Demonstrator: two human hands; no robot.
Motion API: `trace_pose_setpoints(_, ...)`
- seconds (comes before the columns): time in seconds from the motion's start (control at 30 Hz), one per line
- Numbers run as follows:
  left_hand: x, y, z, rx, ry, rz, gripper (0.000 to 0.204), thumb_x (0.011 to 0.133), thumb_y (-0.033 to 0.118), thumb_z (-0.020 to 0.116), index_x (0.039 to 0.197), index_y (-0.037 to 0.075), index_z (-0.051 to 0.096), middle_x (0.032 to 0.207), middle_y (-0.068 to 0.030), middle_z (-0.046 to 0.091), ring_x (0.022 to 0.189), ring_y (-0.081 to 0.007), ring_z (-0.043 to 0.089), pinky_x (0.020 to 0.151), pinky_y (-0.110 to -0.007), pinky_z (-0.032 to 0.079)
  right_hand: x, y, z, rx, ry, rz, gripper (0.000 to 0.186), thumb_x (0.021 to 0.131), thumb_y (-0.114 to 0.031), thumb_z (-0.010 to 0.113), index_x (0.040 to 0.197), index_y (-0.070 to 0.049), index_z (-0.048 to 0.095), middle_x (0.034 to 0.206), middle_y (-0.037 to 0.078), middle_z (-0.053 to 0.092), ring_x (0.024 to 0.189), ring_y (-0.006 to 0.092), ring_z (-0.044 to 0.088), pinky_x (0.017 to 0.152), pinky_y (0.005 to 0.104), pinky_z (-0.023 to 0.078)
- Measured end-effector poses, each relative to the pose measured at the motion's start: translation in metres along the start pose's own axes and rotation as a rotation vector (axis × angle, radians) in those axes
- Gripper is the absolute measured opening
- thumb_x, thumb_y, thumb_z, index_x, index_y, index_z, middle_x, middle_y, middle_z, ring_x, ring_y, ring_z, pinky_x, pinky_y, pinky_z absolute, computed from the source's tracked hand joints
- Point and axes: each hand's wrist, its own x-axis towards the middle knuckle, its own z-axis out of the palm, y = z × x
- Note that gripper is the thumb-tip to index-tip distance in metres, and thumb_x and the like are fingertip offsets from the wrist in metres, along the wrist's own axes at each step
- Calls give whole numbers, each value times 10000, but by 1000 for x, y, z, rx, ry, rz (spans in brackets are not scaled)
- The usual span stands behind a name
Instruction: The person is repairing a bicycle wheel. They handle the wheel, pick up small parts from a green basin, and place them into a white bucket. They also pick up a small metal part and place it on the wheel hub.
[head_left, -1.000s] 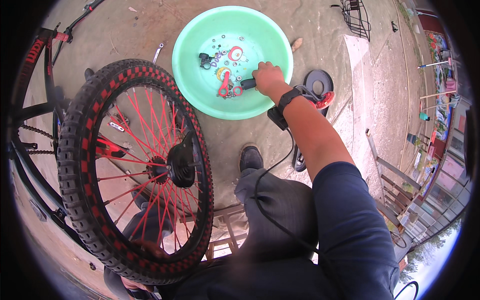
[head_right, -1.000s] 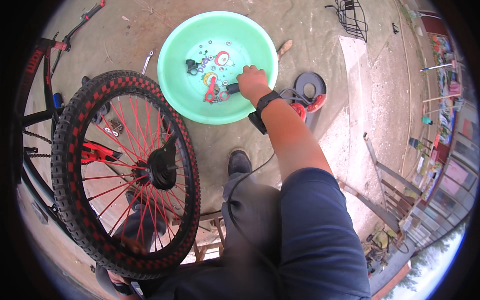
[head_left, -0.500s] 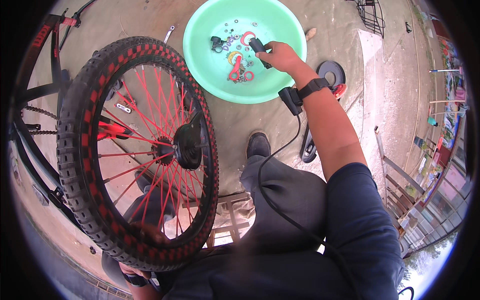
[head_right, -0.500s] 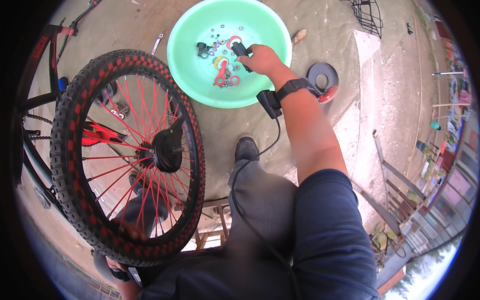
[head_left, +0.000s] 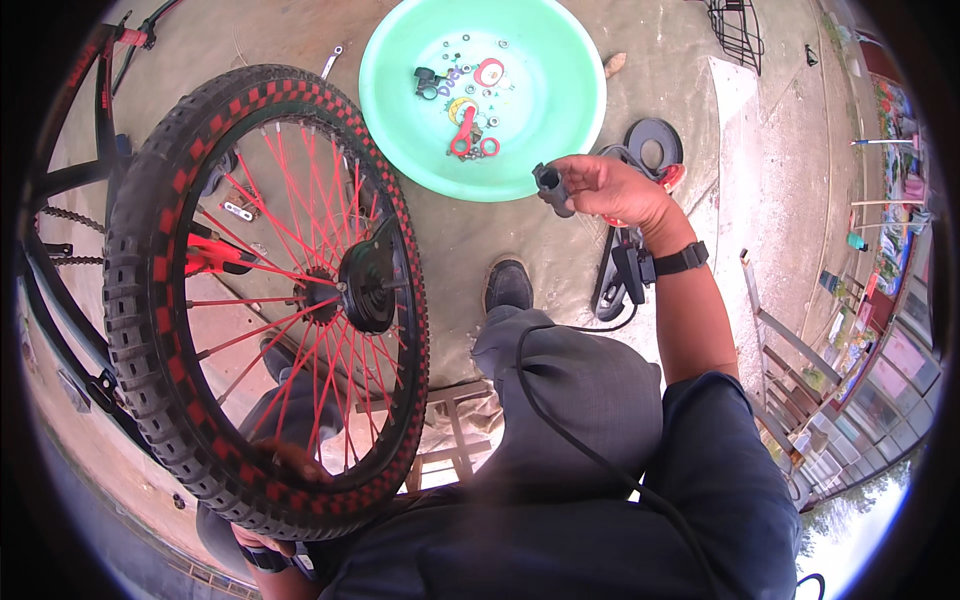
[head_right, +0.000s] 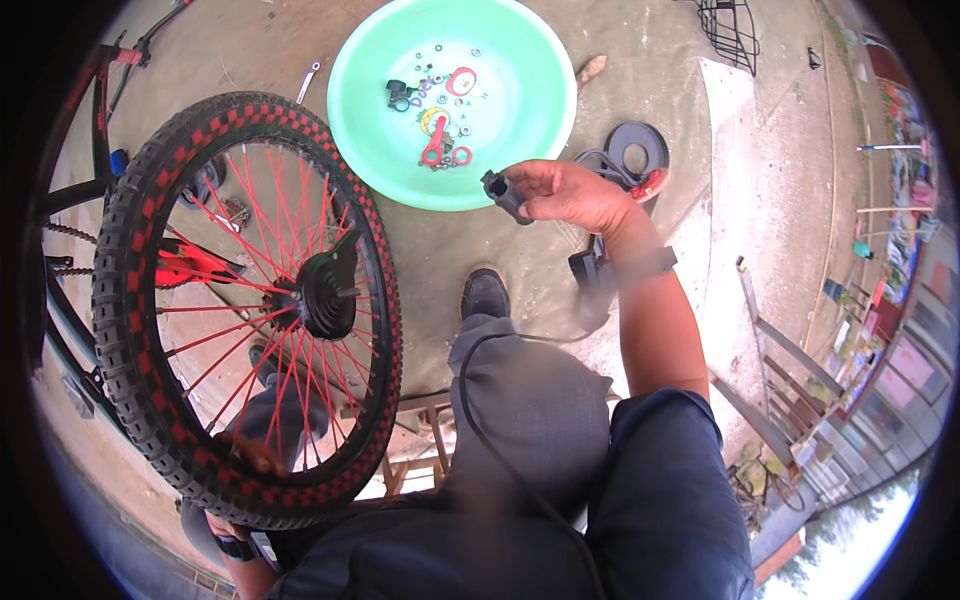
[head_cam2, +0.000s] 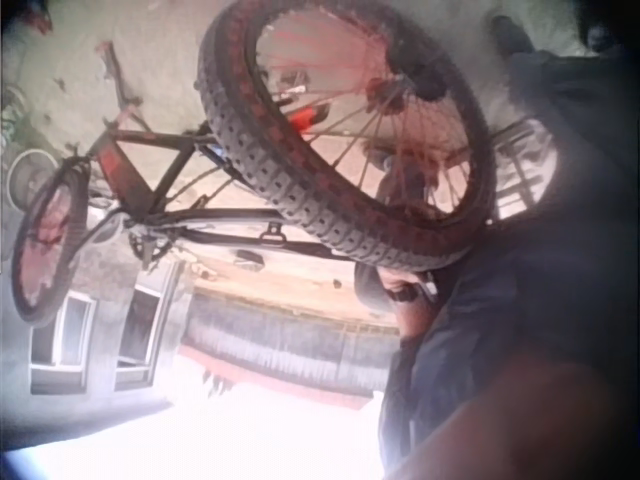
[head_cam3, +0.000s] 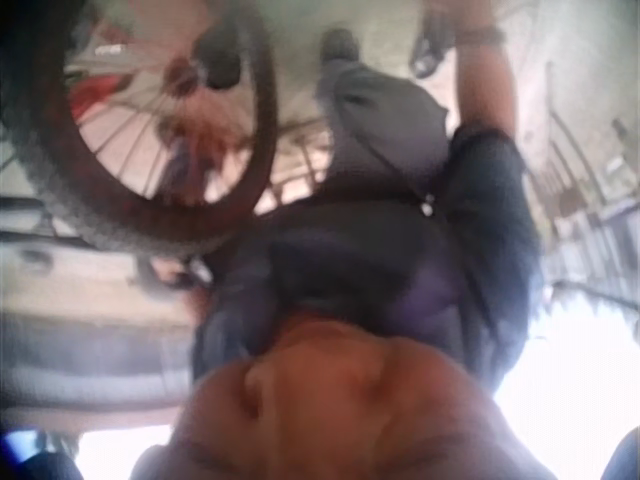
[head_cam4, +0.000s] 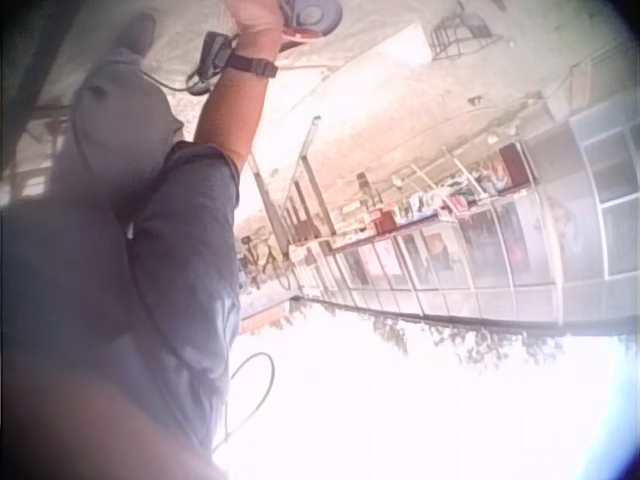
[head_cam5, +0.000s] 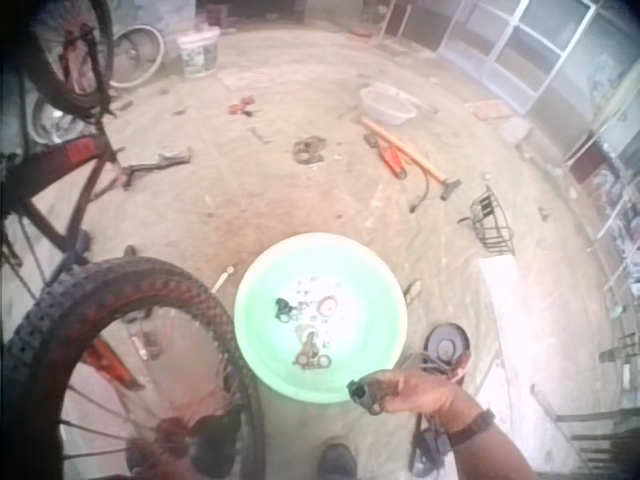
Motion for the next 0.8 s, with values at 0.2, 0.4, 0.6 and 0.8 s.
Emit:
trace_pose_setpoints(0.2, 3, -3, -3, 53, -42, 34, 1100, 578, 142, 985, 1482, -2, 376, 1199, -236, 555, 1102, -421, 624, 937, -522, 558, -12, 92, 11, -87, -146, 280, 502, 783, 11, 686, 1279, 11, 613, 1055, 6, 683, 957, 93, 620, 847, 271, 514)
trace_pose_setpoints(0.4, 1, -4, -3, 69, -17, 32, 1010, 600, 218, 984, 1436, 14, 455, 1173, -231, 557, 1085, -400, 639, 912, -492, 582, 18, 152, 15, -706, 25, 283, 454, 746, -112, 684, 1199, -96, 679, 914, 89, 705, 921, 238, 684, 835, 373, 535)
trace_pose_setpoints(0.6, -1, -6, -9, 111, -35, 3, 1058, 606, 277, 982, 1463, 36, 410, 1163, -196, 565, 1059, -368, 643, 893, -486, 584, 34, 160, 34, -1138, 176, 154, 417, 762, -142, 684, 1179, -160, 678, 1089, 128, 689, 1064, 343, 647, 891, 445, 531)
trace_pose_setpoints(0.8, 1, -4, -7, 147, -31, -13, 1126, 587, 300, 987, 1499, 82, 362, 1162, -179, 566, 1033, -359, 640, 882, -480, 574, 41, 156, 46, -1277, 175, 222, 467, 772, -176, 728, 1228, -155, 635, 1159, 117, 644, 1115, 311, 630, 925, 428, 527)
